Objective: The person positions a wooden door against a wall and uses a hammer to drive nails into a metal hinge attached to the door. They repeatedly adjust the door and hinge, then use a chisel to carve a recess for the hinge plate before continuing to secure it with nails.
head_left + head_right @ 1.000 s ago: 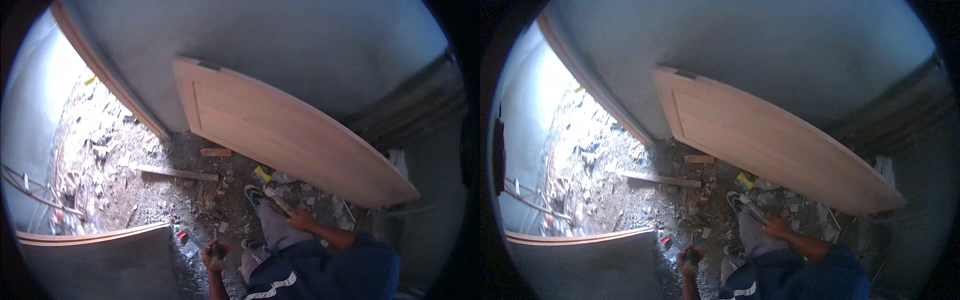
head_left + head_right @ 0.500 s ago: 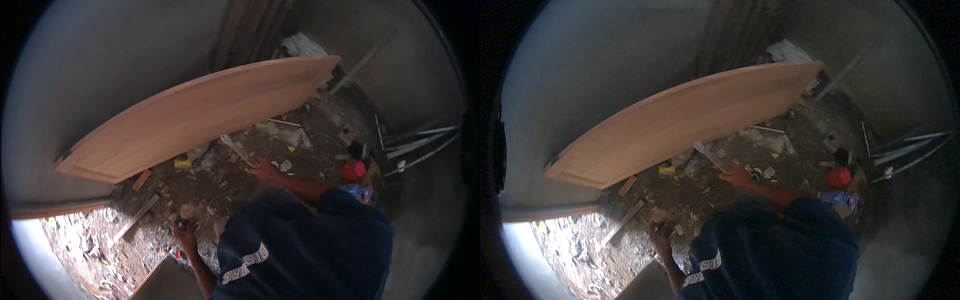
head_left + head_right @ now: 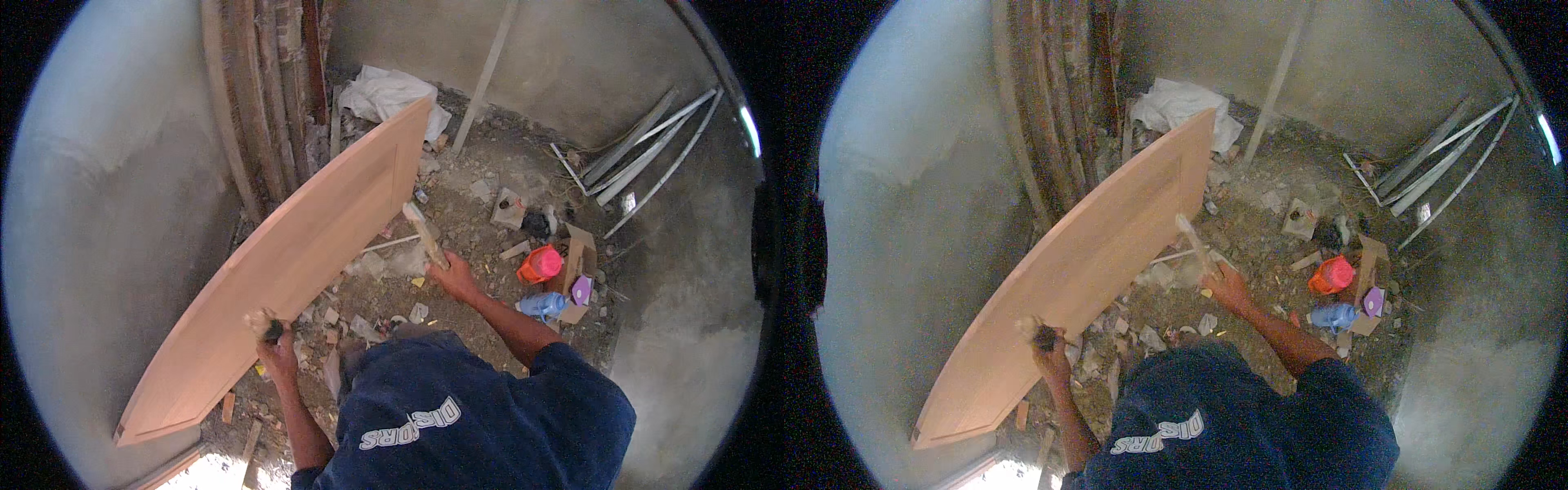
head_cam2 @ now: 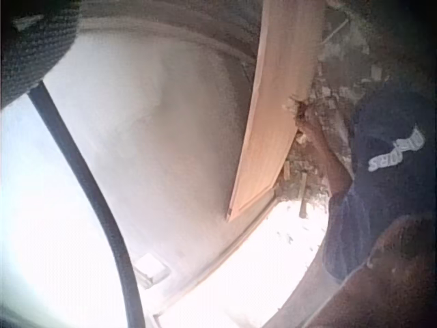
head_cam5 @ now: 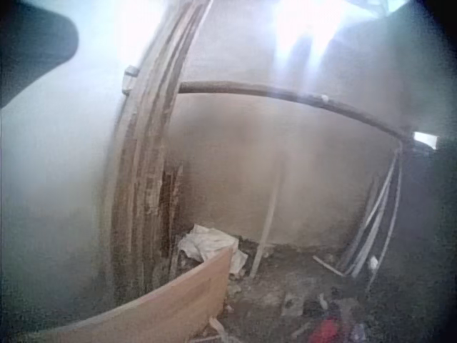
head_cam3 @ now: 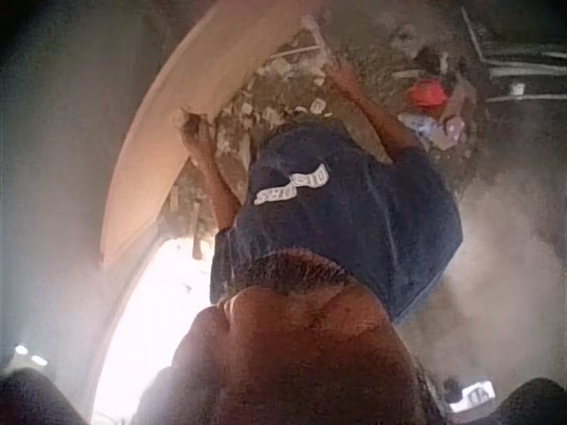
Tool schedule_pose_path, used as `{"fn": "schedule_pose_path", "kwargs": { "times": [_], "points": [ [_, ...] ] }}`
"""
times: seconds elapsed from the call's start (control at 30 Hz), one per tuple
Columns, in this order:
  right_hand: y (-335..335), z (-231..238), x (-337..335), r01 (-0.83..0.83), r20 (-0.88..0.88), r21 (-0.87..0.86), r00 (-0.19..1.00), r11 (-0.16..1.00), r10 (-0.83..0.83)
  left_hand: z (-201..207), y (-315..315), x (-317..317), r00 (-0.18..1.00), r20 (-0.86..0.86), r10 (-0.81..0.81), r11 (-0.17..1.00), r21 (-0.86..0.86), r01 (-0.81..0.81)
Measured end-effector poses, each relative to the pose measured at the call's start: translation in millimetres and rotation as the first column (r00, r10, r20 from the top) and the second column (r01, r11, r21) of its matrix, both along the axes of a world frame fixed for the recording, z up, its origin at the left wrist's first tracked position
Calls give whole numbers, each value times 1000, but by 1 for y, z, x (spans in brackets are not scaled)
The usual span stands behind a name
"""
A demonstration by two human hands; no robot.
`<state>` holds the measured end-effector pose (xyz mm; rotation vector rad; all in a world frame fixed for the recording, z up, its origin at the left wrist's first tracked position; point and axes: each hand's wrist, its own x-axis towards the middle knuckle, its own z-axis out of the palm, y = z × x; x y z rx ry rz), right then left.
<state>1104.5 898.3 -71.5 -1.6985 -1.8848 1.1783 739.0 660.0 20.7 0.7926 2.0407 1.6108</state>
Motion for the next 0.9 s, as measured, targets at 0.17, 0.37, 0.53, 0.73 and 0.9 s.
{"fn": "schedule_pose_path", "kwargs": {
  "times": [0.17, 0.37, 0.53, 0.73, 0.9],
  "points": [
    [95, -1, -7, 239, -277, 197, 944, 951, -180, 41, 122, 5, 998, 53, -20, 962, 271, 5],
    [215, 63, -21, 260, -248, 231, 948, 937, -202, 57, 220, -6, 959, 275, -72, 873, 482, -73],
    [305, 85, -33, 222, -254, 316, 957, 922, -143, 54, 283, -23, 945, 321, -62, 937, 344, -55],
    [405, 52, -36, 121, -155, 292, 985, 949, -79, 40, 339, -29, 908, 419, -8, 986, 153, -62],
    [496, 49, -64, -82, 4, 288, 996, 954, 84, 25, 358, -12, 879, 473, 64, 924, 306, -232]
  ]
}}
